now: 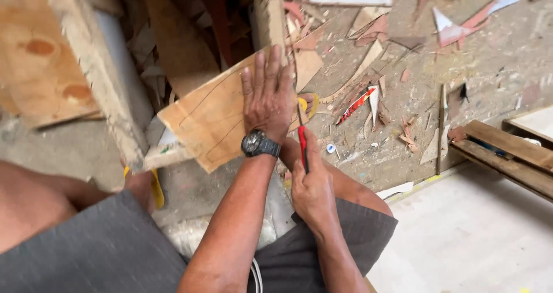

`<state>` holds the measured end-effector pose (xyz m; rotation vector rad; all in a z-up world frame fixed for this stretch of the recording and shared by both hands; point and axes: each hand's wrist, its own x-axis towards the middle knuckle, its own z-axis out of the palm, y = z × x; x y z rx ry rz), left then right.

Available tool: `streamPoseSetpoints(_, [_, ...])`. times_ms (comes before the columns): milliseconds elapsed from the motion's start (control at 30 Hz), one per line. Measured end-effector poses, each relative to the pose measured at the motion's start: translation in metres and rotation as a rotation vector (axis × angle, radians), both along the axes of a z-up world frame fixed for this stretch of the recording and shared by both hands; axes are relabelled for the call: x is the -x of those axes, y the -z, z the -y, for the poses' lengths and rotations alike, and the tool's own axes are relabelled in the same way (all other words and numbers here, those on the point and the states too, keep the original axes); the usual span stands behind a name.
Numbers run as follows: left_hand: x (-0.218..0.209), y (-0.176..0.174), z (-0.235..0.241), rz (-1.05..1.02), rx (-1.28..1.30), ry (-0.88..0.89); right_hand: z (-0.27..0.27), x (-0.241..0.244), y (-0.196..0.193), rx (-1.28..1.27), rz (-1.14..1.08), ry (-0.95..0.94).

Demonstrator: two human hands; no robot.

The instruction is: Using a small hand saw to cut a curved shape out of a thin piece of wood

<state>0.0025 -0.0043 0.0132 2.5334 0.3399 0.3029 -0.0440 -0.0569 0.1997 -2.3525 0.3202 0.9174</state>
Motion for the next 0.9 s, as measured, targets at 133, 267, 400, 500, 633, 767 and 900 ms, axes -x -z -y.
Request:
streamPoseSetpoints(133, [0.003, 0.044, 0.008, 0.009, -0.013, -0.01, 0.011, -0.007, 0.035, -0.005, 0.079, -0.064])
streamPoseSetpoints(267, [-0.005, 0.035, 0.002, 0.044, -0.011, 0.005, 0.015, -0.016, 0.052, 0.009, 0.089, -0.031])
streamPoseSetpoints(400, [0.003, 0.019, -0.006, 0.072, -0.149, 0.028, 0.028, -0.004, 0.049, -0.022, 0.098, -0.06])
streamPoseSetpoints(500, [0.021, 0.017, -0.015, 0.06, -0.118, 0.223, 0.028, 0.002, 0.055, -0.001, 0.144, -0.04])
streamPoseSetpoints(633, [0.029, 0.019, -0.015, 0.121, -0.164, 0.256, 0.025, -0.003, 0.066, -0.032, 0.141, -0.059])
streamPoseSetpoints(767, [0.027, 0.022, -0.003, 0.108, -0.171, 0.192, 0.027, -0.005, 0.043, 0.045, 0.107, -0.112])
streamPoseSetpoints(900, [0.025, 0.011, -0.006, 0.11, -0.191, 0.145, 0.009, -0.008, -0.005, 0.069, 0.039, -0.139])
